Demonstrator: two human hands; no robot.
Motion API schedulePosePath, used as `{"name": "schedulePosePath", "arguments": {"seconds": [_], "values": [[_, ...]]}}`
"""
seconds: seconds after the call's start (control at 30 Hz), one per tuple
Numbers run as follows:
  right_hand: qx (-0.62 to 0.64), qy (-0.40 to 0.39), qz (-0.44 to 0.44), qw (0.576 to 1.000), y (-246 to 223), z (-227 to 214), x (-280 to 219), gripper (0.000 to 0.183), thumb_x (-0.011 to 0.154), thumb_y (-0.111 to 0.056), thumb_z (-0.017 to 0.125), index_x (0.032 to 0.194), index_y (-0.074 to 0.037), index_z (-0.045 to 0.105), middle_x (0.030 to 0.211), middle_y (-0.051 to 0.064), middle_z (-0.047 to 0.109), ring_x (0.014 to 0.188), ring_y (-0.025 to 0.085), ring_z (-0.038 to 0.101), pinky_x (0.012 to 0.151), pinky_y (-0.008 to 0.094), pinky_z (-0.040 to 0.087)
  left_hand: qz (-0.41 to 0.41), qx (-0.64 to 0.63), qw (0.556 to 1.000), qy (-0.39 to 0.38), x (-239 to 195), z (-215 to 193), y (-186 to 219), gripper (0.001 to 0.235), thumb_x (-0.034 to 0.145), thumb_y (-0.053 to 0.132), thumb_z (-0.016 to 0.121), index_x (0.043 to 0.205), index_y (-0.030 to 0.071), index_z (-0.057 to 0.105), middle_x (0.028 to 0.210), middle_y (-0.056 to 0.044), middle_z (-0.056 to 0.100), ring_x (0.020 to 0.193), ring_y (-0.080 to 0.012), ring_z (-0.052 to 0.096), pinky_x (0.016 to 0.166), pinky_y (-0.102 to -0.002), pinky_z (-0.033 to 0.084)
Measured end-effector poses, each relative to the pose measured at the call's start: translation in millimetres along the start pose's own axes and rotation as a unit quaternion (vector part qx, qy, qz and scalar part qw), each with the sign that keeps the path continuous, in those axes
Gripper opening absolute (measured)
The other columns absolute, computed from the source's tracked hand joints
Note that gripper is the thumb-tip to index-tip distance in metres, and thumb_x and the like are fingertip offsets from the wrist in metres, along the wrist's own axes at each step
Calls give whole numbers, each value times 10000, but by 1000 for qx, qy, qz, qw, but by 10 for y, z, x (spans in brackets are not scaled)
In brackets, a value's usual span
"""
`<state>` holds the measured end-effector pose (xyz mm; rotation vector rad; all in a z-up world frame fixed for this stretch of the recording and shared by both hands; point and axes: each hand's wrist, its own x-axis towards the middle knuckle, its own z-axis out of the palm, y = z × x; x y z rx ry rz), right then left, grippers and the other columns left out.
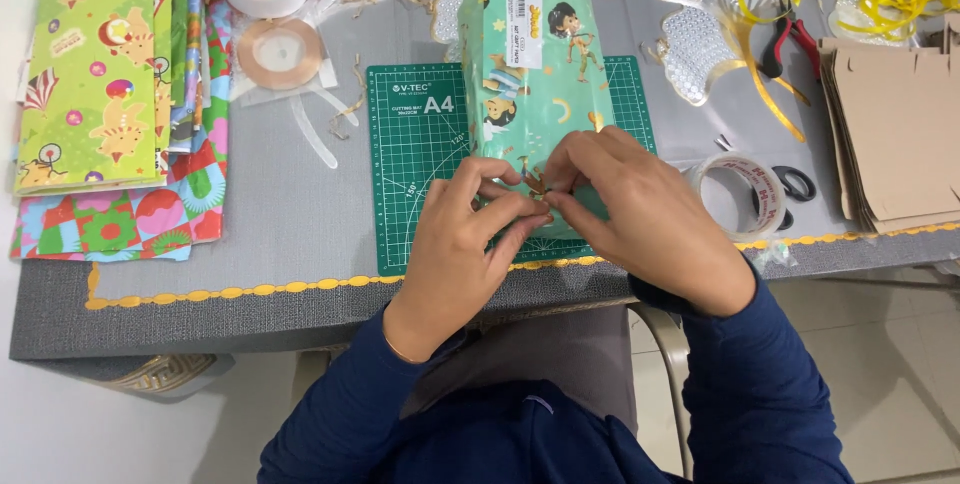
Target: The person wraps a small brown cardboard box with patterned gift wrap. They place the box on tissue paper, fold the wrap around it, and secure the seams with clear tape using scissors to cut the tape. The person folds and tapes both ends of the package to complete the wrapping.
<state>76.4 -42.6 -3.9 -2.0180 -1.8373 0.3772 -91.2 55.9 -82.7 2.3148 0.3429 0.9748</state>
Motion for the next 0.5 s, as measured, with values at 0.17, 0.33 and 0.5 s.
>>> {"name": "schedulePosePath", "arguments": {"seconds": [0.17,0.33,0.5], "values": [[-11,65,7,998,57,-2,50,523,952,-260,735,1398,-93,519,1131,127,466,1033,279,539,877,396,456,1,-4,1000,10,5,-3,3,48,970,142,764,1001,138,728,1150,-40,529,914,-157,678,861,-380,416],[11,146,5,989,263,128,138,543,950,-216,767,1370,-32,476,1266,176,388,1227,368,445,1026,467,412,-2,-23,1000,6,-14,21,-29,55,972,155,753,1014,125,736,1144,-42,516,945,-166,654,901,-399,425],[152,174,100,968,545,280,47,725,1050,-313,585,1586,-46,177,1601,216,276,1472,375,414,1090,468,454,-97,-95,989,65,-32,-58,-27,588,898,334,808,1345,124,490,1355,-132,415,1356,-315,450,1203,-469,398]]}}
